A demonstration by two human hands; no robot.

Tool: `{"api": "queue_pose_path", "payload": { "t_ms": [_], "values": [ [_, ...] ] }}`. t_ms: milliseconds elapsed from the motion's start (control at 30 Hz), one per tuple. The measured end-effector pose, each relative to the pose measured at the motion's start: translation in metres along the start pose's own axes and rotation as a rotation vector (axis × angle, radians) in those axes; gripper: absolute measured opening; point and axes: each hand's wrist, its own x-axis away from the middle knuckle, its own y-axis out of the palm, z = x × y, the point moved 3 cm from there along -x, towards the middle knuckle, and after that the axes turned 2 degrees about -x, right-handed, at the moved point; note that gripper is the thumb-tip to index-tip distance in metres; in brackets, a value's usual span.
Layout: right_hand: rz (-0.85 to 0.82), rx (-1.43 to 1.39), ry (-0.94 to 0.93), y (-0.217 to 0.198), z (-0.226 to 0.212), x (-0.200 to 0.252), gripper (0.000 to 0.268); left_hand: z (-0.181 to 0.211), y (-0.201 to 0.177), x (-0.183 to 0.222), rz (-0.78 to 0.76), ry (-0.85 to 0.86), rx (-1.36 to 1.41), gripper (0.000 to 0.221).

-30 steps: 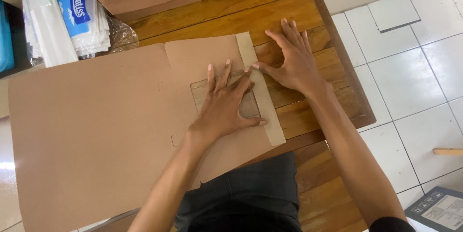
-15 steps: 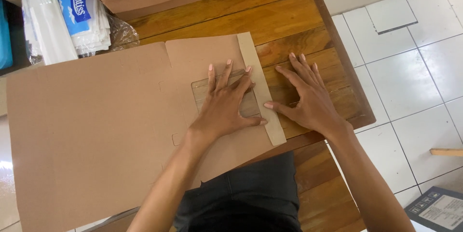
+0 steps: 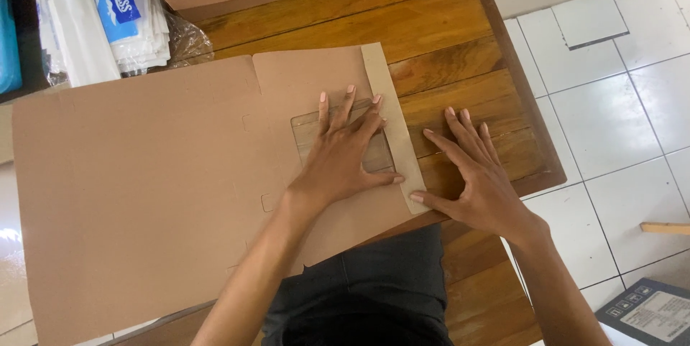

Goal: Assembling cardboard boxes by folding flat sheets and tucking in flaps.

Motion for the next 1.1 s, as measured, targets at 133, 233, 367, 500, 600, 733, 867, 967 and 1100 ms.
{"api": "queue_pose_path", "payload": {
  "t_ms": [133,233,367,500,600,733,867,967,1100],
  "values": [
    [0.012,-0.021,-0.023,0.003,-0.003,0.002,0.095,0.012,-0.002,0.019,0.064,0.023,-0.057,0.085],
    [0.006,-0.014,-0.146,0.003,-0.015,-0.002,0.080,0.018,-0.003,0.049,-0.026,0.017,-0.128,0.088],
    [-0.058,0.032,-0.301,0.002,-0.021,-0.016,0.058,0.007,-0.005,0.111,-0.026,0.038,-0.113,0.088],
    [-0.041,0.075,-0.482,0.003,-0.014,-0.027,0.059,-0.011,-0.004,0.184,0.068,0.038,-0.390,0.121],
    [0.011,0.128,-0.513,0.000,-0.012,-0.032,0.071,-0.035,-0.003,0.235,0.133,-0.117,-0.474,0.116],
    [0.044,0.143,-0.490,-0.002,-0.002,-0.037,0.071,-0.053,-0.005,0.282,0.317,-0.298,-0.422,0.091],
    [0.240,0.258,-0.516,-0.009,0.010,-0.035,0.052,-0.054,-0.006,0.294,0.537,-0.351,-0.454,0.057],
    [0.343,0.279,-0.547,-0.016,0.017,-0.033,0.051,-0.058,-0.002,0.295,0.613,-0.264,-0.506,0.048],
    [0.497,0.154,-0.644,-0.019,0.015,-0.025,0.027,-0.058,-0.011,0.296,0.641,-0.206,-0.431,0.022]
  ]
}}
